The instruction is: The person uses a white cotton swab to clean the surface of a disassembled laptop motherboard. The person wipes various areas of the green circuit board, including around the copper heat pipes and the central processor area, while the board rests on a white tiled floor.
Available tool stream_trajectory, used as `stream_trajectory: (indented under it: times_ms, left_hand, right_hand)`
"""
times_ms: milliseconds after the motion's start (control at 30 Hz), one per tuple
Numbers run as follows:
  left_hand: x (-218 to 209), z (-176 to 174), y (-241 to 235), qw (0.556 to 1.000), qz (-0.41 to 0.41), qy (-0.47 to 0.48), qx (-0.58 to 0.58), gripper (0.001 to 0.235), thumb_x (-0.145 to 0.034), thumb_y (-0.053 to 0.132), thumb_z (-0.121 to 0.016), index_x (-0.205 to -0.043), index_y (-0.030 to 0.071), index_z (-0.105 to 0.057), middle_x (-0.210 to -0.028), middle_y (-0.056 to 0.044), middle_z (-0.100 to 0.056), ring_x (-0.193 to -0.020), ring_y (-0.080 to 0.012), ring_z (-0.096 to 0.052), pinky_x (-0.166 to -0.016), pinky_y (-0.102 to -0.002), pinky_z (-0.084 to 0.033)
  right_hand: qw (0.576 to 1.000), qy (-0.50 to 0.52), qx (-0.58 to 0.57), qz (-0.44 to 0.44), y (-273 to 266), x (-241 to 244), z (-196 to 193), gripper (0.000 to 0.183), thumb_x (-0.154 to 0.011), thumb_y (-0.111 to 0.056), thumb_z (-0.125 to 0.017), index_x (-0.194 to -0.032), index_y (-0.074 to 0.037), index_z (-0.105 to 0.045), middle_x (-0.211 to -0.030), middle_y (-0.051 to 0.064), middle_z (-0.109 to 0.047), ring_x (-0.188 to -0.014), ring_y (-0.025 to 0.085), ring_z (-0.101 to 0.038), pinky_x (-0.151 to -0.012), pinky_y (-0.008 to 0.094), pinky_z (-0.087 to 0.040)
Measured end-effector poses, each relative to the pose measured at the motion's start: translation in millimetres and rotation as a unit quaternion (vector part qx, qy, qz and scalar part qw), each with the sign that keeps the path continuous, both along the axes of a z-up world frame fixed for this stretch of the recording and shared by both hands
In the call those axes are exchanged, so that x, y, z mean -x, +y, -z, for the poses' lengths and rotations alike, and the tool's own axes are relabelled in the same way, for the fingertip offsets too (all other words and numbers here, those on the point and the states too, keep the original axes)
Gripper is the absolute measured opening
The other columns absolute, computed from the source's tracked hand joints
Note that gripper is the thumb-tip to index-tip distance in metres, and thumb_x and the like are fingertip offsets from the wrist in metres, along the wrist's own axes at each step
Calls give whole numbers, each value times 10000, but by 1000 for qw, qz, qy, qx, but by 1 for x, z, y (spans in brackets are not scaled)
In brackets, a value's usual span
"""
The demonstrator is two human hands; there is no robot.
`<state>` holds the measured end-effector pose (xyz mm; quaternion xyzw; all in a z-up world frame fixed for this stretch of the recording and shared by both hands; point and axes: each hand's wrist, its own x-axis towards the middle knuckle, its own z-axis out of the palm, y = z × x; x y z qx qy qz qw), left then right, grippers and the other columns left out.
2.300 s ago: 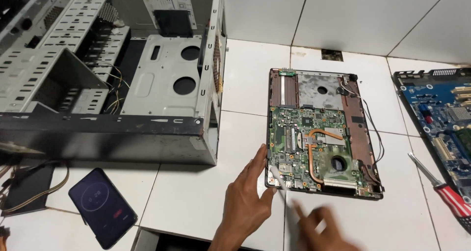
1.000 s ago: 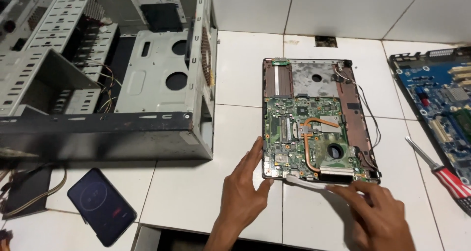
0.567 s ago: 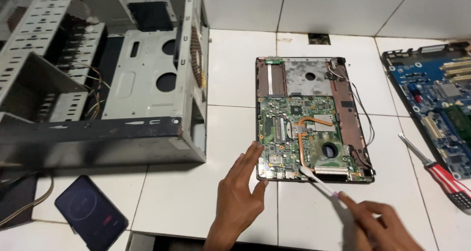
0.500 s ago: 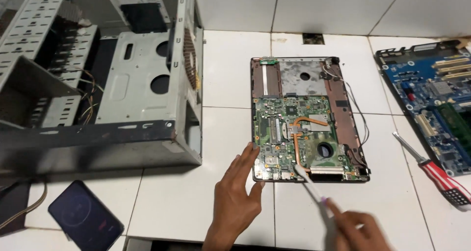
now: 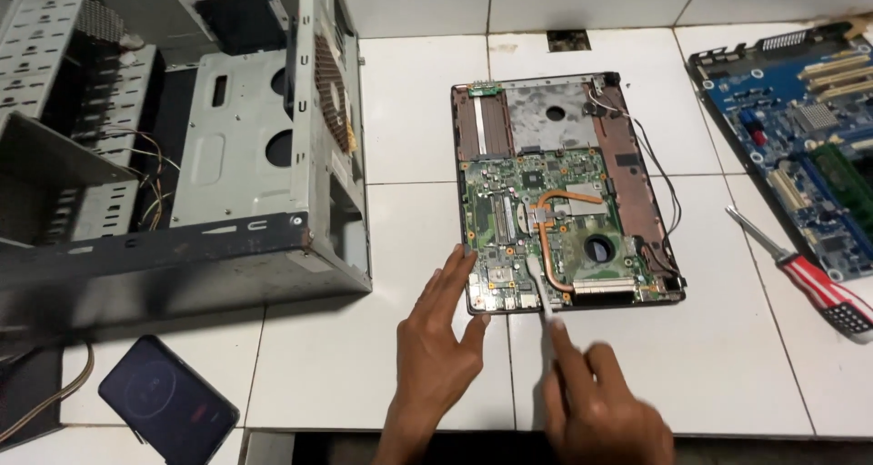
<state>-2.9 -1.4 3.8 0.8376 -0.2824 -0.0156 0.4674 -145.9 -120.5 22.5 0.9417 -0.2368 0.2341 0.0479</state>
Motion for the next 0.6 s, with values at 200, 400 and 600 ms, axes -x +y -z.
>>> stream_trajectory:
  times_ms: [200,400,600]
  left_hand:
    - [0,4,0,1000,-2,8,-4,740,-865,81,-729,-1554,210,-493,-1632,-3,-499,-1498,-338,-479,-1167,-498,-455]
    - [0,-2,2,1000,10,16,6,713,-896,114,-721,-1561,200,-478,-1635,-17,-496,-1499,-341,-479,-1183,-489,-435]
    - [-1,0,1,1000,3,8,1,729,-883,103,-732,-1561,190,-479,-1627,-22,-508,-1494,-311,-487,-1185,-465,-429]
  right_hand:
    - [922,40,217,-319,-23,21,1,410,-901,60,-357,-544,-139,-337,-1136,310,-741,-503,196,-293,-526,327,-181]
    - [973,178,-38,140,12,-5,-20,651,-826,-523,-598,-1470,-549,-510,-1053,-88,-556,-405,387,-636,-407,531,-519]
    - [958,215,-174,80,-9,-34,-18,601,-870,-436,-631,-1452,-411,-483,-1091,25,-559,-646,512,-721,-523,662,-565]
